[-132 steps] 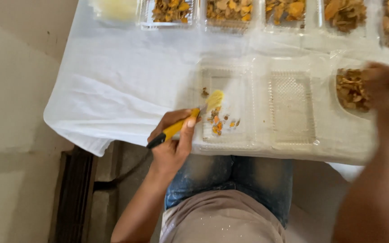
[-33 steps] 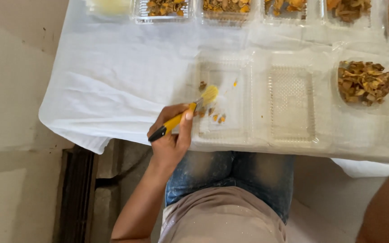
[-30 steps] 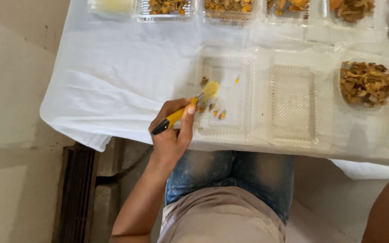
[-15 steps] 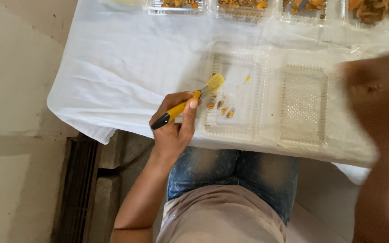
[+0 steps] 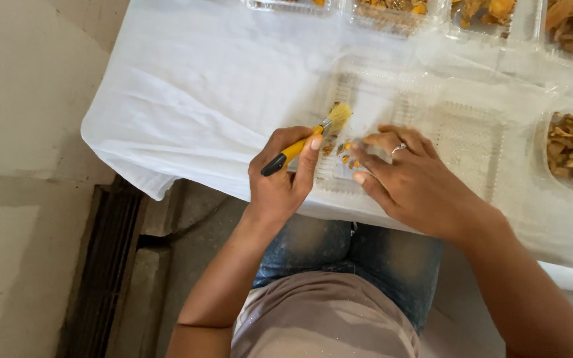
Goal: Sorting and cleaning dried tea leaves using a brush and hands, then placing them into plastic containers.
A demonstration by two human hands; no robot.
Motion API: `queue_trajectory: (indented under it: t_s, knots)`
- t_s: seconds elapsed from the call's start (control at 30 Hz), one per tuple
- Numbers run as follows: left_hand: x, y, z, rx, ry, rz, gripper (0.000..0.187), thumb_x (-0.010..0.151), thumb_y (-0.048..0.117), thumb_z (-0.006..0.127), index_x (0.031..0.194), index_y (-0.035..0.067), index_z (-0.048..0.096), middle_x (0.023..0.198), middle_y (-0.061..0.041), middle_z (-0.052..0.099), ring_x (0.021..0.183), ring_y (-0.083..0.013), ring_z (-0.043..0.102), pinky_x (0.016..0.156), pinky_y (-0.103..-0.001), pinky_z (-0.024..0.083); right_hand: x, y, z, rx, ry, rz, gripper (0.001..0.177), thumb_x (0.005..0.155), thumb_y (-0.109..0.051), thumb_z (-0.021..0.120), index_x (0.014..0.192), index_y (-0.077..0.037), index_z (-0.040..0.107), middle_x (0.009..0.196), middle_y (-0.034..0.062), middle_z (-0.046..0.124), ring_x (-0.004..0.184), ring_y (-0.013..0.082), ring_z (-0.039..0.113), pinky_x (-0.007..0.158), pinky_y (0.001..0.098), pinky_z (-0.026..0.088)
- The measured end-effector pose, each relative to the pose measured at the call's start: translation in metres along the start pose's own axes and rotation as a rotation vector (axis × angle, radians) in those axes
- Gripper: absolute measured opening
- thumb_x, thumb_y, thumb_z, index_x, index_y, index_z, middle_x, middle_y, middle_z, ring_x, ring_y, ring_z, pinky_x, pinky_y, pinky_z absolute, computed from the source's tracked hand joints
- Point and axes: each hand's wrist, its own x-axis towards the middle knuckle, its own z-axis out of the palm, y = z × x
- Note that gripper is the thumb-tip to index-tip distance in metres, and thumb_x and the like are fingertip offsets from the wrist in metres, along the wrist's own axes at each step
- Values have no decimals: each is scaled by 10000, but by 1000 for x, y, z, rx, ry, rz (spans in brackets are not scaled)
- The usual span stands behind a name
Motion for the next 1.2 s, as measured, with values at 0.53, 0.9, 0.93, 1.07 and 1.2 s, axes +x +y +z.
queue_trajectory:
  t_s: [0.53, 0.9, 0.93, 1.07, 1.2]
  knots:
    - [4, -10, 5, -438, 310, -134, 176, 1095, 131, 543, 1062, -14, 635, 955, -137, 712, 791, -278, 786, 702, -383, 675, 33, -3, -5, 48, 172, 122, 200, 1015, -294, 636, 1164, -161, 628, 942, 54, 613, 692, 276, 735, 600, 406, 588]
    - [5, -10, 4, -522, 432, -201, 231, 1112, 154, 510, 1059, -20, 653, 942, -126, 695, 775, -286, 791, 689, -378, 687, 56, -18, 6, -74, 168, 131, 475, 992, -481, 591, 1341, -160, 582, 1026, 100, 578, 609, 379, 731, 582, 523, 583]
    - [5, -10, 3, -522, 427, -208, 232, 1113, 161, 508, 1065, -18, 648, 939, -123, 697, 782, -280, 791, 695, -375, 687, 59, -18, 9, -103, 212, 116, 481, 996, -512, 582, 1318, -156, 608, 971, 99, 595, 579, 377, 716, 561, 510, 573]
    - [3, -12, 5, -519, 433, -221, 233, 1112, 175, 515, 1073, -13, 647, 940, -123, 705, 781, -272, 792, 701, -369, 690, 63, -14, 20, -149, 363, 62, 412, 992, -530, 607, 1206, -192, 705, 809, 76, 626, 510, 335, 679, 506, 433, 542]
    - [3, -12, 3, -521, 445, -212, 235, 1113, 157, 511, 1057, -20, 656, 939, -122, 693, 769, -283, 792, 683, -380, 690, 66, -10, 31, -141, 481, 35, 256, 1024, -443, 631, 1110, -223, 730, 786, 19, 613, 566, 271, 685, 540, 368, 542]
